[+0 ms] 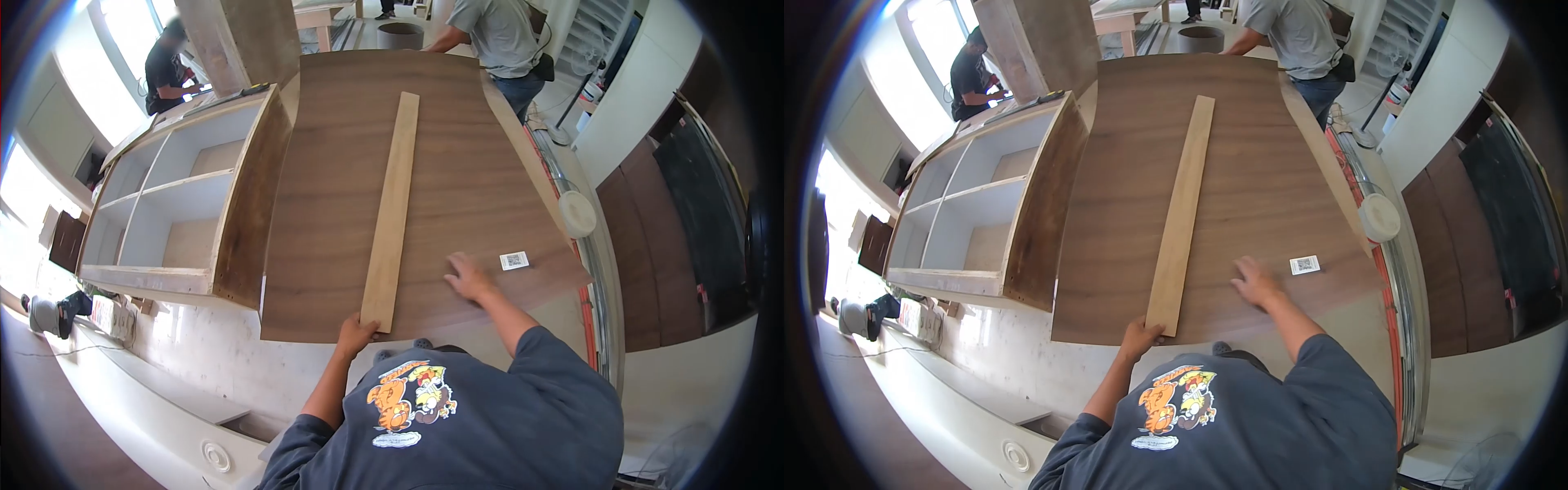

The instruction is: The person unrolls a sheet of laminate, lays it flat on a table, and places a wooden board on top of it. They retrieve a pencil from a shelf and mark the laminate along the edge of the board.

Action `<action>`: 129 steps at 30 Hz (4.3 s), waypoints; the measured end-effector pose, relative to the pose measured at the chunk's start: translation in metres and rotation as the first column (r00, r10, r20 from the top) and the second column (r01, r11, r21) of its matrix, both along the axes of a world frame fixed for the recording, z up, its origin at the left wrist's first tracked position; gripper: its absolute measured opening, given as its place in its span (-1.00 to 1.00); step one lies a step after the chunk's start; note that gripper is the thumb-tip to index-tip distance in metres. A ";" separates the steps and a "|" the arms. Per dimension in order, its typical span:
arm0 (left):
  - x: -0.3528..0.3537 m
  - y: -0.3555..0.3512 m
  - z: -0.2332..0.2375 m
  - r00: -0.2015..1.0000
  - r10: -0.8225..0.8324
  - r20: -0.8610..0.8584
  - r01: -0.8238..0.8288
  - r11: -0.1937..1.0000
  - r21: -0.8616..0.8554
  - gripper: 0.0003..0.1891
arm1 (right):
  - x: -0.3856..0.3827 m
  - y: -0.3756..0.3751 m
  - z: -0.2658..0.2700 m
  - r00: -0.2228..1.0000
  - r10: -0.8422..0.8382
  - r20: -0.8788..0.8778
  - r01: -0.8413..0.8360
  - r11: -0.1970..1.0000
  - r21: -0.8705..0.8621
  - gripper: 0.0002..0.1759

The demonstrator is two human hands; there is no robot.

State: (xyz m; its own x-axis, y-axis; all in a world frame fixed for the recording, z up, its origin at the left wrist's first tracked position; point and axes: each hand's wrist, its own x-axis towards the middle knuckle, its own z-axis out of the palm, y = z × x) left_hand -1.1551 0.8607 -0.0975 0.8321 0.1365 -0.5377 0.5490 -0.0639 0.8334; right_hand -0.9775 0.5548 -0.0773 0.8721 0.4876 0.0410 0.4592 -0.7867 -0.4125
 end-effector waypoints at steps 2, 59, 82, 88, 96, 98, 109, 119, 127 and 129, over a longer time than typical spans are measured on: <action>-0.002 -0.002 0.003 0.998 -0.059 0.017 0.055 0.980 0.193 -0.52 | 0.000 -0.035 0.010 0.989 -0.147 0.024 0.149 0.969 -0.199 -0.30; -0.056 -0.051 -0.024 0.625 0.745 0.233 -0.765 0.644 -0.008 -0.61 | 0.006 -0.288 -0.036 0.893 -0.415 0.176 0.443 0.880 -0.170 -0.47; -0.185 -0.318 -0.094 0.752 0.534 -0.387 -0.532 0.838 0.121 -0.12 | 0.135 -0.236 -0.114 0.769 0.546 0.333 -0.330 0.784 -0.525 -0.22; -0.179 -0.316 -0.041 0.530 0.848 -0.003 -0.846 0.529 -0.070 -0.52 | 0.102 -0.193 -0.069 0.910 0.382 0.162 -0.242 0.804 -0.543 -0.23; -0.186 -0.334 0.014 0.308 0.950 0.047 -0.948 0.310 -0.066 -0.67 | 0.124 -0.184 -0.095 0.781 0.556 0.284 -0.426 0.807 -0.409 -0.31; -0.188 -0.337 0.029 0.334 0.939 0.081 -0.942 0.330 0.060 -0.64 | 0.115 -0.175 -0.078 0.795 0.559 0.235 -0.426 0.791 -0.440 -0.31; -0.237 -0.363 0.089 0.248 0.894 0.372 -0.919 0.096 0.381 -0.68 | 0.094 -0.149 -0.046 0.787 0.599 0.148 -0.551 0.790 -0.269 -0.41; -0.323 -0.354 0.147 -0.051 0.800 0.597 -0.823 -0.373 0.429 -0.83 | 0.100 -0.142 -0.058 0.805 0.532 0.262 -0.547 0.837 -0.017 -0.55; -0.500 -0.272 0.181 -0.318 0.779 0.540 -0.347 -0.626 0.698 -0.61 | 0.098 -0.135 -0.037 0.869 0.493 -0.039 -0.482 0.862 0.159 -0.49; -0.538 -0.241 0.179 -0.379 0.847 0.372 -0.269 -0.486 0.832 -0.48 | 0.096 -0.138 -0.028 0.874 0.480 -0.077 -0.463 0.870 0.168 -0.48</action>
